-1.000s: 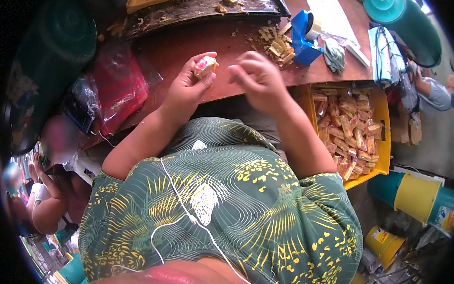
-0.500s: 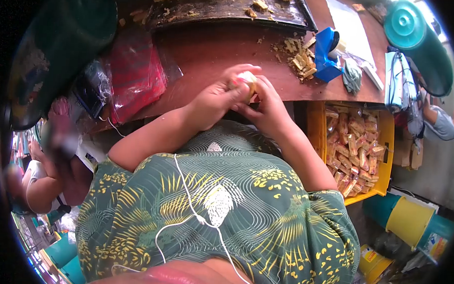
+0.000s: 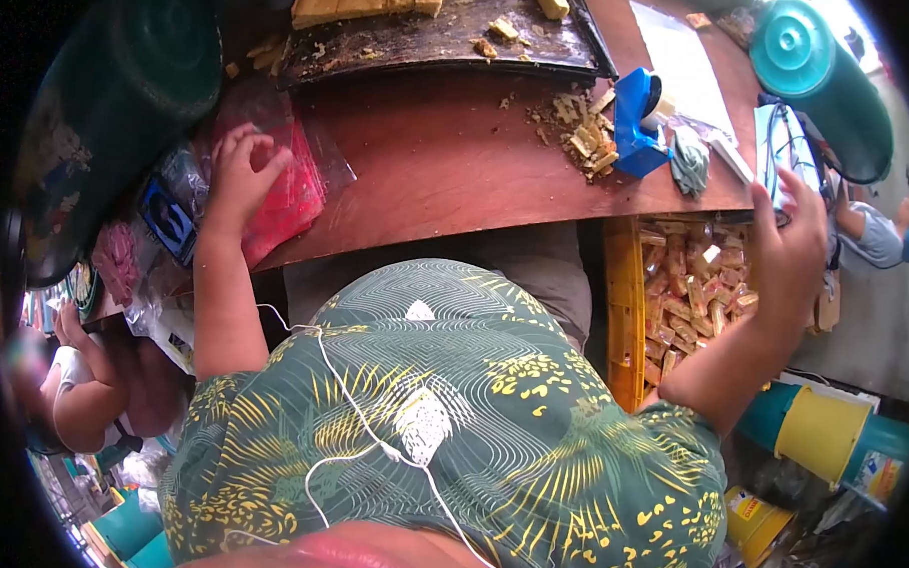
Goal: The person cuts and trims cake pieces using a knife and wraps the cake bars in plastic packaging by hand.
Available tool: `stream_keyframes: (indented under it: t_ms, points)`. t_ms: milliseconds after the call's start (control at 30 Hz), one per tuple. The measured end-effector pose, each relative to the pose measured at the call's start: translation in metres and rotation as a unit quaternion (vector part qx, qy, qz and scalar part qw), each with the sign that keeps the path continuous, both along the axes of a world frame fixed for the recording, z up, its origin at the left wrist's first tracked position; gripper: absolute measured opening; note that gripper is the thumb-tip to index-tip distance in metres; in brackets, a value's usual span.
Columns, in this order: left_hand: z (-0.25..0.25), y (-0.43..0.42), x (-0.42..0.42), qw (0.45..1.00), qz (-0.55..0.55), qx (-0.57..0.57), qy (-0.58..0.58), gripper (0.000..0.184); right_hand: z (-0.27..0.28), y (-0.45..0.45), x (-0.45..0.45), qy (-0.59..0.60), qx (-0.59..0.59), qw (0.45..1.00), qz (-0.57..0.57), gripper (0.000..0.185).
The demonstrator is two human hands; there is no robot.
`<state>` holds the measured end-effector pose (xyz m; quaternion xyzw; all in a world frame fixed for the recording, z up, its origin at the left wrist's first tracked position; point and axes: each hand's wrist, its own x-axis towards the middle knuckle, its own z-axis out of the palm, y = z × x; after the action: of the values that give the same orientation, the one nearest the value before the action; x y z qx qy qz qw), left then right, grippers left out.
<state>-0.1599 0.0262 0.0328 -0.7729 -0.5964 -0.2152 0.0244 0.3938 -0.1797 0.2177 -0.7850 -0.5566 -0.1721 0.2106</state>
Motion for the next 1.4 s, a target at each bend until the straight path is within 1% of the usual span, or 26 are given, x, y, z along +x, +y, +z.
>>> stream_keyframes:
  t_ms: [100, 133, 167, 200, 233, 267, 300, 367, 467, 533, 667, 700, 800, 833, 867, 900, 933, 1000, 1033, 1067, 1133, 1200, 1233, 1267, 1333, 1400]
  points:
    - [-0.017, -0.005, 0.0, 0.976, 0.004, -0.114, -0.186, 0.027, -0.015, 0.069, -0.025, 0.09, -0.004, 0.979, 0.182, 0.045]
    - [-0.027, -0.003, -0.002, 0.974, -0.001, -0.103, -0.202, 0.027, -0.023, 0.098, -0.029, 0.113, -0.034, 0.968, 0.223, 0.045]
    - [-0.039, 0.001, -0.006, 0.972, -0.007, -0.093, -0.218, 0.027, -0.028, 0.124, -0.044, 0.224, -0.083, 0.952, 0.192, 0.045]
    - [-0.047, 0.003, -0.01, 0.969, -0.011, -0.082, -0.234, 0.028, -0.04, 0.159, -0.042, 0.263, -0.119, 0.938, 0.19, 0.045]
    - [-0.049, 0.004, -0.014, 0.981, -0.004, -0.074, -0.178, 0.029, -0.063, 0.203, -0.028, 0.224, -0.114, 0.939, 0.235, 0.043]
    - [-0.045, 0.003, -0.016, 0.985, -0.014, -0.062, -0.158, 0.029, -0.058, 0.223, -0.044, 0.216, -0.12, 0.942, 0.229, 0.046]
    - [-0.041, 0.0, -0.014, 0.989, -0.024, -0.051, -0.138, 0.029, -0.092, 0.271, -0.026, 0.252, -0.095, 0.938, 0.219, 0.047]
    - [-0.021, -0.011, 0.0, 0.996, -0.008, -0.032, -0.079, 0.03, -0.104, 0.318, -0.032, 0.221, -0.085, 0.958, 0.161, 0.046]
    - [-0.033, -0.009, 0.0, 0.996, 0.005, -0.002, -0.092, 0.03, -0.141, 0.391, -0.019, 0.126, -0.095, 0.984, 0.084, 0.048]
    - [-0.032, -0.01, 0.001, 0.995, 0.004, 0.002, -0.098, 0.028, -0.148, 0.4, -0.028, 0.071, -0.124, 0.988, 0.05, 0.052]
    - [-0.028, -0.012, 0.003, 0.995, -0.001, 0.012, -0.096, 0.027, -0.155, 0.401, -0.022, 0.085, -0.112, 0.988, 0.07, 0.048]
    - [-0.027, -0.013, 0.003, 0.996, -0.003, 0.015, -0.093, 0.027, -0.163, 0.402, -0.018, 0.086, -0.059, 0.993, 0.059, 0.039]
    - [-0.034, -0.01, 0.002, 0.991, -0.017, 0.031, -0.131, 0.023, -0.178, 0.392, 0.015, 0.382, -0.054, 0.91, 0.155, 0.043]
    - [-0.031, -0.009, 0.006, 0.983, -0.02, 0.032, -0.177, 0.02, -0.156, 0.349, -0.002, 0.546, -0.042, 0.813, 0.2, 0.039]
    - [-0.026, -0.007, 0.013, 0.974, -0.026, 0.033, -0.223, 0.016, -0.143, 0.316, -0.026, 0.623, 0.009, 0.764, 0.169, 0.035]
    - [-0.021, -0.006, 0.023, 0.962, -0.032, 0.031, -0.268, 0.014, -0.142, 0.294, -0.036, 0.676, 0.026, 0.708, 0.204, 0.035]
    - [-0.011, -0.004, 0.043, 0.946, -0.086, 0.02, -0.311, 0.015, -0.15, 0.276, -0.039, 0.741, 0.033, 0.605, 0.29, 0.033]
    - [0.009, -0.001, 0.104, 0.898, -0.191, -0.007, -0.396, 0.021, -0.144, 0.231, -0.072, 0.784, 0.041, 0.551, 0.283, 0.031]
    - [0.009, 0.003, 0.134, 0.83, -0.216, -0.11, -0.502, 0.028, -0.151, 0.219, -0.082, 0.798, 0.027, 0.512, 0.317, 0.03]
    - [0.01, 0.009, 0.162, 0.74, -0.235, -0.209, -0.594, 0.035, -0.151, 0.203, -0.101, 0.817, 0.044, 0.501, 0.281, 0.03]
    - [0.008, 0.02, 0.205, 0.585, -0.212, -0.366, -0.692, 0.043, -0.166, 0.187, -0.117, 0.82, 0.024, 0.483, 0.304, 0.029]
    - [-0.011, 0.026, 0.228, 0.463, -0.249, -0.415, -0.743, 0.044, -0.167, 0.172, -0.138, 0.835, 0.01, 0.444, 0.325, 0.027]
    - [0.0, 0.024, 0.237, 0.398, -0.265, -0.437, -0.762, 0.045, -0.174, 0.17, -0.141, 0.823, -0.01, 0.47, 0.318, 0.026]
    - [0.008, 0.014, 0.242, 0.4, -0.255, -0.425, -0.771, 0.044, -0.179, 0.169, -0.141, 0.811, -0.029, 0.496, 0.309, 0.025]
    - [-0.011, 0.023, 0.237, 0.378, -0.29, -0.455, -0.753, 0.042, -0.167, 0.161, -0.132, 0.67, -0.119, 0.664, 0.31, 0.022]
    - [-0.012, 0.027, 0.231, 0.411, -0.247, -0.46, -0.747, 0.041, -0.168, 0.166, -0.118, 0.531, -0.125, 0.787, 0.29, 0.021]
